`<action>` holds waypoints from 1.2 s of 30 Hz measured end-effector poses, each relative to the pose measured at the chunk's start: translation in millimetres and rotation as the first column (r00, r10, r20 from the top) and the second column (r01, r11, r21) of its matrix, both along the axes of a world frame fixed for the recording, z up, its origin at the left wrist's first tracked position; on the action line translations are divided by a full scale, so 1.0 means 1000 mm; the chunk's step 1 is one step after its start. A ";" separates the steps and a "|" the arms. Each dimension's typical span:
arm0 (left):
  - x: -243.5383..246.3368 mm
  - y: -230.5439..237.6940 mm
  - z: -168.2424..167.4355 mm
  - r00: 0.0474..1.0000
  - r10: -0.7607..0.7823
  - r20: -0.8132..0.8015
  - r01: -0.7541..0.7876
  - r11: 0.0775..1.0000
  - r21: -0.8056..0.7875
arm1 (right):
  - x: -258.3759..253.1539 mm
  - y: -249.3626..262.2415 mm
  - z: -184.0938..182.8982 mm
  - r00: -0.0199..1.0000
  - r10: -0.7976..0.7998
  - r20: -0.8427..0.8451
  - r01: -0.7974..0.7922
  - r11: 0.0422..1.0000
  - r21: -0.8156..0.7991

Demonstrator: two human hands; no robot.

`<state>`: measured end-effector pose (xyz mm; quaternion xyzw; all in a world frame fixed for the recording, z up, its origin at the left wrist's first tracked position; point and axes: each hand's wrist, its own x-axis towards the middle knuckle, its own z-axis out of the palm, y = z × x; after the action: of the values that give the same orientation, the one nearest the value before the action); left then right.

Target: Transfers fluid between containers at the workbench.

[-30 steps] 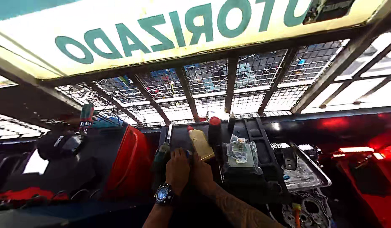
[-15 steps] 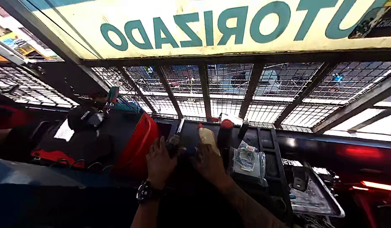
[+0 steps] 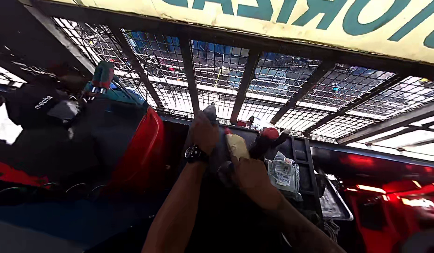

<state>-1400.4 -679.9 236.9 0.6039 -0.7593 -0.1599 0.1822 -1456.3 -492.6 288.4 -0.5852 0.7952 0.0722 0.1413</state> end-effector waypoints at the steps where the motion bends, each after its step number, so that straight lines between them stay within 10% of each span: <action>1: -0.002 -0.007 0.000 1.000 -0.013 0.001 0.013 1.000 0.021 | 0.000 0.001 -0.001 1.000 0.029 0.007 -0.029 1.000 -0.004; 8: 0.064 0.044 -0.016 0.885 -0.176 -0.432 0.005 0.929 -0.369 | -0.006 0.009 -0.002 0.987 0.130 0.094 -0.114 0.981 -0.157; 17: 0.086 0.163 -0.096 0.546 -0.457 -0.702 0.526 0.840 -0.138 | -0.018 0.005 -0.004 0.929 0.363 0.067 -0.359 0.931 -0.067; 21: 0.072 0.176 -0.102 0.654 -0.425 -0.626 0.476 0.874 -0.097 | -0.031 0.002 0.001 0.900 0.375 0.221 -0.351 0.926 -0.141; 25: 0.057 0.189 -0.106 0.778 -0.297 -0.554 0.340 0.940 -0.027 | -0.018 -0.003 0.003 0.954 0.291 -0.072 -0.293 0.956 -0.025; 31: 0.082 0.154 -0.088 0.775 -0.380 -0.504 0.465 0.884 0.048 | -0.031 -0.009 0.016 0.841 0.538 0.066 -0.524 0.838 -0.156; 36: 0.118 0.122 -0.083 0.805 -0.423 -0.415 0.469 0.883 0.010 | -0.066 -0.024 -0.026 0.944 0.217 0.247 -0.134 0.939 -0.316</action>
<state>-1282.6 -557.9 153.6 0.3718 -0.8157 -0.3609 0.2571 -1522.2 -516.2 262.1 -0.6732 0.7133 -0.1177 0.1556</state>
